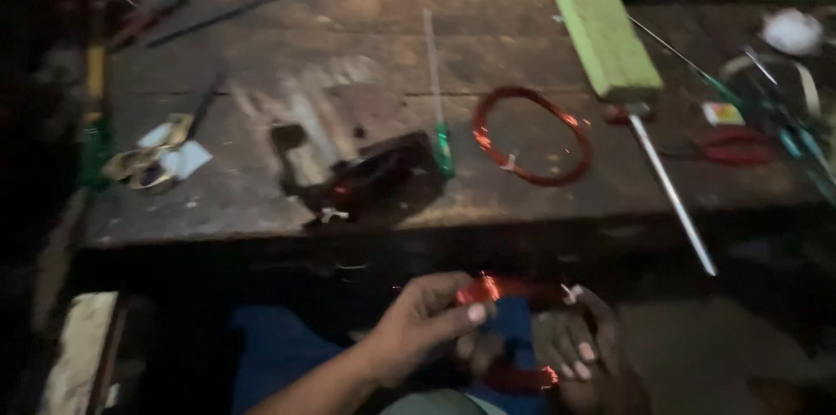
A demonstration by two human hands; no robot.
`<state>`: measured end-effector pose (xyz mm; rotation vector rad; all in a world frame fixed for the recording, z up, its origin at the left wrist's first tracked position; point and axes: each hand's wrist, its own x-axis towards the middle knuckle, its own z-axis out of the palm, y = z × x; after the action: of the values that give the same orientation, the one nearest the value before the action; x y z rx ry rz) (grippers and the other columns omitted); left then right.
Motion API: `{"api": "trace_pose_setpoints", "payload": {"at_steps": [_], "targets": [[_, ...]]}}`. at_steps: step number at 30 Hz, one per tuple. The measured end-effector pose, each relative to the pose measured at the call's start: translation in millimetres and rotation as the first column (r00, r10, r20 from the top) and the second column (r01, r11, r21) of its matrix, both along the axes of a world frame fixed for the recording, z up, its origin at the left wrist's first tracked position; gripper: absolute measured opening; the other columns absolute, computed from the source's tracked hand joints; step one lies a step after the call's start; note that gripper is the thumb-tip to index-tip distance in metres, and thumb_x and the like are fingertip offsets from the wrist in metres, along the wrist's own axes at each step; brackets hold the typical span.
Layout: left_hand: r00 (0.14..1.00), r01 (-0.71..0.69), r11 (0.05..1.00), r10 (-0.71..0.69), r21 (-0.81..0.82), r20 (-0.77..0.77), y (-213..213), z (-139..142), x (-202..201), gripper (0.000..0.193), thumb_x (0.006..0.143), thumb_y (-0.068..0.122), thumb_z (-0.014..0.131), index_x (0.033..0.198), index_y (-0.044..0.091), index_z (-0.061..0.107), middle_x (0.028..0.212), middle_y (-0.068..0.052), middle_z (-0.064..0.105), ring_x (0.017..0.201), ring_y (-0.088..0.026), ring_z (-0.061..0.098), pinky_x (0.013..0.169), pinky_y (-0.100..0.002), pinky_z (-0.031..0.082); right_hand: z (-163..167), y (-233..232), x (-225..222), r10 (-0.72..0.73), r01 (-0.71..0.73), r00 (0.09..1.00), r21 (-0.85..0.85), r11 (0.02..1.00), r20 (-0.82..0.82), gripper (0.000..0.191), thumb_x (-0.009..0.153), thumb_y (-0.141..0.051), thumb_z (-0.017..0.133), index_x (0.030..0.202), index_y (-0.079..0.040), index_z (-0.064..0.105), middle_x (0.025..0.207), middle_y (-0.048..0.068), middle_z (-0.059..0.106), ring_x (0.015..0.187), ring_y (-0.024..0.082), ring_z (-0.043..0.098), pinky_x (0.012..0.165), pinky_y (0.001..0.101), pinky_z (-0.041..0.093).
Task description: The person winds copper wire around a metal stator core, inserts small white insulating pieces between layers, and uses a screwdriver to press the wire into place. They repeat this process across multiple slots on the stator.
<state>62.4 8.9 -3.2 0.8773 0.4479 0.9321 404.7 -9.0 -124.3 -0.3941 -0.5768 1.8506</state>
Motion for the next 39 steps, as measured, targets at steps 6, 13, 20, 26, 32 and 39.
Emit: {"api": "trace_pose_setpoints", "payload": {"at_steps": [6,13,20,26,32,39], "targets": [[0.974,0.189,0.979,-0.196,0.070,0.112,-14,-4,-18,0.041,0.113,0.037,0.048,0.134,0.003,0.057,0.075,-0.005,0.057,0.058,-0.009,0.049,0.051,-0.020,0.034,-38,44,25,-0.050,0.078,0.812,-0.023,0.997,0.582,0.072,0.100,-0.030,0.064,0.162,-0.005,0.035,0.100,0.013,0.062,0.064,0.022,0.054,0.054,0.0429,0.049],[0.940,0.116,0.979,-0.053,-0.170,0.338,-20,3,-16,0.041,0.115,0.044,0.043,0.126,0.006,0.055,0.068,0.000,0.040,0.051,-0.008,0.033,0.049,-0.022,0.031,-35,83,11,0.008,0.051,0.559,-0.044,0.998,0.829,0.078,0.091,-0.023,0.065,0.161,-0.007,0.033,0.093,0.025,0.065,0.075,0.035,0.070,0.072,0.0525,0.060],[0.909,0.130,0.948,0.004,-0.292,0.417,-8,-22,-25,0.041,0.114,0.039,0.044,0.123,0.001,0.056,0.060,0.003,0.034,0.051,-0.009,0.032,0.053,-0.025,0.033,36,35,-46,0.132,-0.125,0.990,0.107,0.986,-0.057,0.044,0.106,0.001,0.052,0.149,0.004,0.044,0.119,0.023,0.061,0.066,0.015,0.060,0.061,0.0363,0.052],[0.995,0.046,0.961,-0.070,-0.271,-0.078,10,7,-18,0.030,0.105,0.030,0.047,0.126,0.011,0.055,0.065,-0.003,0.057,0.050,-0.018,0.051,0.056,-0.036,0.049,95,4,-88,-0.420,0.299,0.390,0.318,0.900,0.820,0.027,0.100,0.000,0.056,0.120,0.005,0.073,0.085,0.013,0.069,0.062,0.010,0.055,0.052,0.0253,0.043],[0.646,0.327,0.944,-0.199,0.032,-0.737,59,64,-10,0.037,0.102,0.040,0.043,0.106,0.011,0.065,0.060,-0.002,0.066,0.050,-0.014,0.061,0.050,-0.032,0.051,128,11,-105,-0.704,-0.068,0.210,0.728,0.682,0.679,0.023,0.100,0.002,0.057,0.118,-0.001,0.071,0.100,0.011,0.074,0.083,0.015,0.074,0.072,0.0243,0.060],[0.770,0.232,0.957,-0.070,0.175,-0.634,60,67,15,0.038,0.104,0.036,0.058,0.090,0.002,0.070,0.067,-0.007,0.062,0.060,-0.010,0.055,0.056,-0.030,0.050,143,24,-99,-0.603,-0.068,0.207,0.626,0.777,0.770,0.025,0.081,0.003,0.078,0.106,-0.002,0.077,0.092,0.010,0.075,0.074,0.016,0.069,0.063,0.0256,0.053]]}}
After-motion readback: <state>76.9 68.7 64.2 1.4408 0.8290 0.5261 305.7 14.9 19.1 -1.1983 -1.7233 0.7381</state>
